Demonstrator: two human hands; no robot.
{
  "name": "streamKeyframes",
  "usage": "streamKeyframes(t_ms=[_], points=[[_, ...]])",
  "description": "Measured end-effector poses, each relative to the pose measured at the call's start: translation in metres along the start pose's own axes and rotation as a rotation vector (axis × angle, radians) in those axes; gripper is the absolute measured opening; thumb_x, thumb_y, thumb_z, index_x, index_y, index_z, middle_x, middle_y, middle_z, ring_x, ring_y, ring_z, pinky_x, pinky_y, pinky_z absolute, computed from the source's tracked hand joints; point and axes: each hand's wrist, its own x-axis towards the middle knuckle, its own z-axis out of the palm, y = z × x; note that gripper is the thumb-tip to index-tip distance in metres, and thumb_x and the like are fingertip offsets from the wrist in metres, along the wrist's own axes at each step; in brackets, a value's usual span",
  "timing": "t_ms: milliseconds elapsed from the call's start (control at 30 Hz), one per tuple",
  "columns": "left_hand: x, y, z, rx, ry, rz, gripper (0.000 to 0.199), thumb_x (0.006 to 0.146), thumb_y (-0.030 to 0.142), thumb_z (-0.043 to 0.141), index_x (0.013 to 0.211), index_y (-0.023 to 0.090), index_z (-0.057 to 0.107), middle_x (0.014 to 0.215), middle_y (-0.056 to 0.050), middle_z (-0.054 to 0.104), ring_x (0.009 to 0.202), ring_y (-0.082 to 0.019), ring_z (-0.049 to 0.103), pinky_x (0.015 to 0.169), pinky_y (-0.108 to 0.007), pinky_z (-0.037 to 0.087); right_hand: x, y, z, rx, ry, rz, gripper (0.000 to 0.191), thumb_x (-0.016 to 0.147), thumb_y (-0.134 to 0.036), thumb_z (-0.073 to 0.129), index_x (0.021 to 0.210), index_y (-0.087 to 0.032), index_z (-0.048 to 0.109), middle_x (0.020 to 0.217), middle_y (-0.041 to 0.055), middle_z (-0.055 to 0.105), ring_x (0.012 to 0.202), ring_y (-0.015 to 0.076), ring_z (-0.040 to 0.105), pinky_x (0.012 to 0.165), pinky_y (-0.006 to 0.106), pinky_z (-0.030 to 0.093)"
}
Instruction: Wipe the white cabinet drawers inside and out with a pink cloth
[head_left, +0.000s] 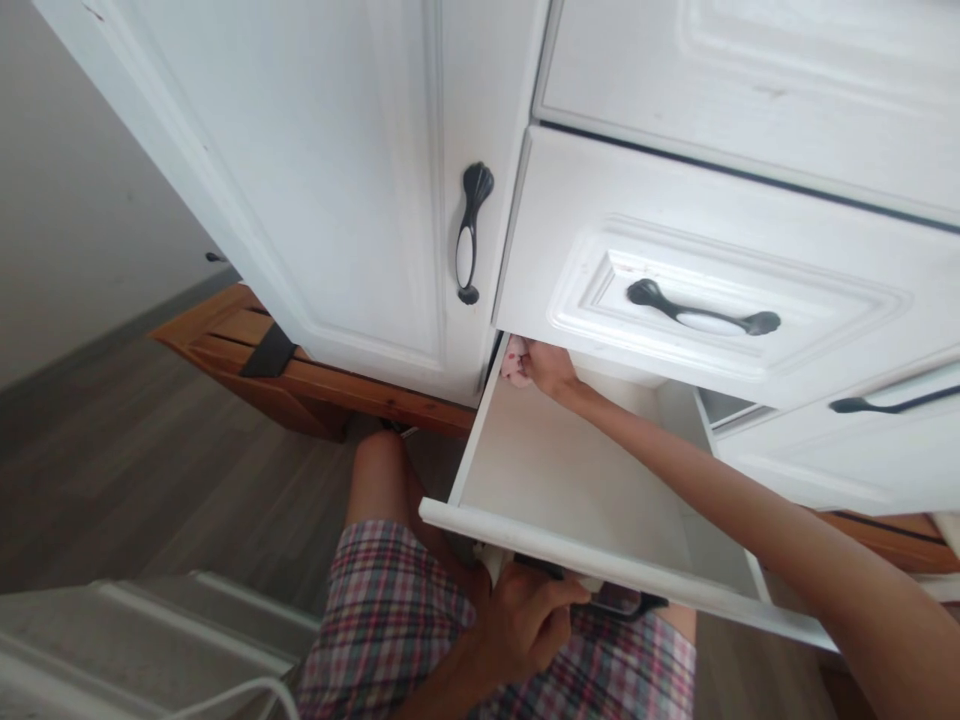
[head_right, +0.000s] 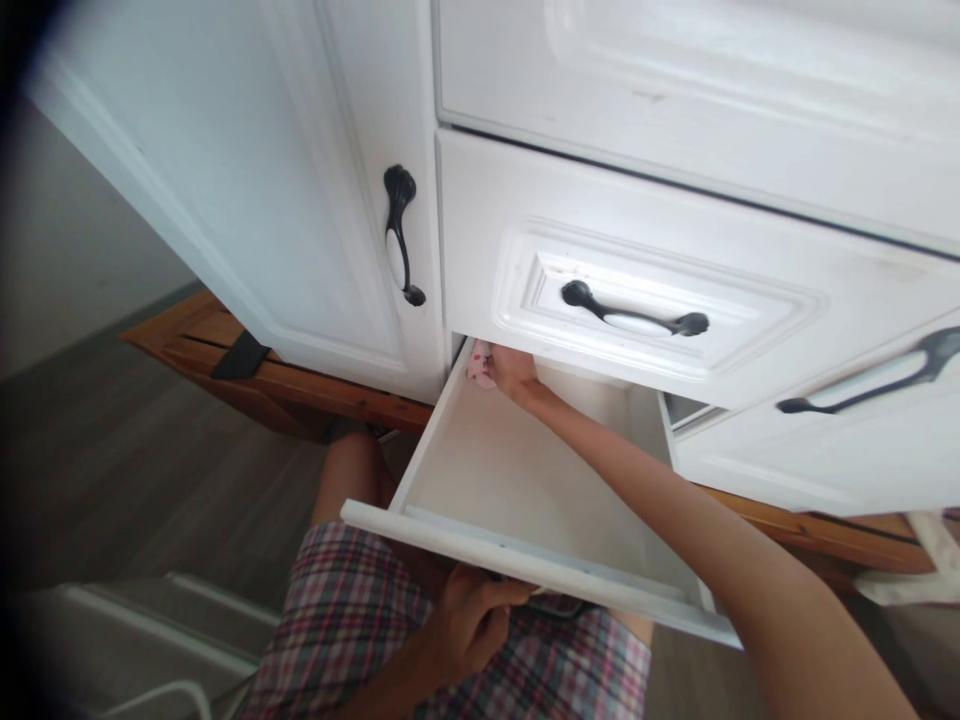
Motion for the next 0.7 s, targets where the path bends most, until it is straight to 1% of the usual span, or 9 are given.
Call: streamKeyframes(t_ms=[100, 200, 267, 367, 433, 500, 567, 633, 700], points=[[-0.001, -0.001, 0.001, 0.014, 0.002, 0.008, 0.039, 0.093, 0.003, 0.05, 0.123, 0.024, 0.064, 0.096, -0.001, 0.081, 0.079, -0.018, 0.077, 0.085, -0.033, 0.063, -0.002, 0.0, -0.008, 0.067, -0.036, -0.019, 0.039, 0.096, -0.011, 0.051, 0.132, -0.012, 0.067, 0.118, 0.0135, 0.076, 0.097, 0.0229, 0.068, 0.082, 0.029, 0.05], [-0.002, -0.001, 0.0, 0.048, 0.017, 0.017, 0.038, 0.092, 0.003, 0.05, 0.12, 0.024, 0.064, 0.099, -0.002, 0.081, 0.087, -0.02, 0.077, 0.09, -0.035, 0.064, -0.016, -0.004, -0.011, 0.107, -0.106, -0.09, 0.033, 0.092, -0.013, 0.059, 0.123, -0.016, 0.071, 0.112, 0.0083, 0.077, 0.095, 0.02, 0.068, 0.079, 0.026, 0.047], [-0.003, -0.001, 0.0, 0.062, 0.02, 0.023, 0.038, 0.092, 0.002, 0.05, 0.12, 0.024, 0.064, 0.101, -0.003, 0.08, 0.09, -0.021, 0.077, 0.092, -0.035, 0.064, -0.032, -0.012, -0.008, 0.11, -0.15, -0.137, 0.026, 0.091, -0.015, 0.063, 0.115, -0.016, 0.074, 0.107, 0.0087, 0.078, 0.093, 0.0205, 0.068, 0.077, 0.026, 0.045], [-0.006, -0.002, -0.001, 0.089, 0.017, 0.03, 0.037, 0.093, 0.003, 0.05, 0.12, 0.024, 0.064, 0.098, -0.003, 0.079, 0.088, -0.021, 0.077, 0.089, -0.034, 0.065, -0.063, -0.031, -0.002, 0.103, -0.206, -0.213, 0.017, 0.089, -0.019, 0.067, 0.103, -0.014, 0.075, 0.105, 0.0114, 0.077, 0.092, 0.0222, 0.068, 0.075, 0.028, 0.044], [-0.007, -0.002, -0.001, 0.111, 0.017, 0.019, 0.036, 0.094, 0.004, 0.049, 0.119, 0.025, 0.064, 0.097, -0.003, 0.079, 0.087, -0.021, 0.077, 0.085, -0.033, 0.064, -0.083, -0.043, 0.0, 0.114, -0.248, -0.35, 0.014, 0.092, -0.021, 0.067, 0.099, -0.013, 0.075, 0.107, 0.0129, 0.077, 0.092, 0.0219, 0.068, 0.077, 0.03, 0.045], [-0.007, -0.001, 0.0, 0.117, 0.015, 0.011, 0.035, 0.095, 0.004, 0.048, 0.118, 0.025, 0.064, 0.097, -0.003, 0.079, 0.084, -0.021, 0.077, 0.083, -0.033, 0.063, -0.099, -0.051, 0.0, 0.127, -0.278, -0.534, 0.019, 0.097, -0.027, 0.067, 0.095, -0.011, 0.075, 0.109, 0.0146, 0.077, 0.093, 0.0223, 0.067, 0.082, 0.031, 0.048], [-0.006, 0.0, 0.0, 0.116, 0.012, 0.009, 0.035, 0.096, 0.004, 0.047, 0.118, 0.025, 0.063, 0.097, -0.003, 0.08, 0.082, -0.021, 0.077, 0.08, -0.032, 0.063, -0.109, -0.055, -0.001, 0.129, -0.295, -0.669, 0.032, 0.1, -0.04, 0.07, 0.09, -0.011, 0.075, 0.105, 0.0143, 0.076, 0.095, 0.0234, 0.066, 0.088, 0.033, 0.05], [-0.006, 0.001, 0.0, 0.119, 0.003, 0.01, 0.036, 0.095, 0.004, 0.046, 0.119, 0.025, 0.063, 0.096, -0.002, 0.08, 0.08, -0.02, 0.077, 0.08, -0.032, 0.063, -0.114, -0.056, -0.002, 0.12, -0.307, -0.711, 0.039, 0.099, -0.049, 0.075, 0.086, -0.012, 0.074, 0.101, 0.0123, 0.075, 0.093, 0.0229, 0.065, 0.088, 0.034, 0.049], [-0.007, 0.001, -0.001, 0.118, -0.008, 0.013, 0.037, 0.095, 0.004, 0.047, 0.119, 0.025, 0.064, 0.096, -0.002, 0.081, 0.081, -0.02, 0.078, 0.083, -0.032, 0.063, -0.115, -0.055, -0.002, 0.128, -0.325, -0.691, 0.038, 0.097, -0.049, 0.078, 0.085, -0.014, 0.072, 0.102, 0.0098, 0.074, 0.091, 0.0205, 0.064, 0.083, 0.032, 0.047]])
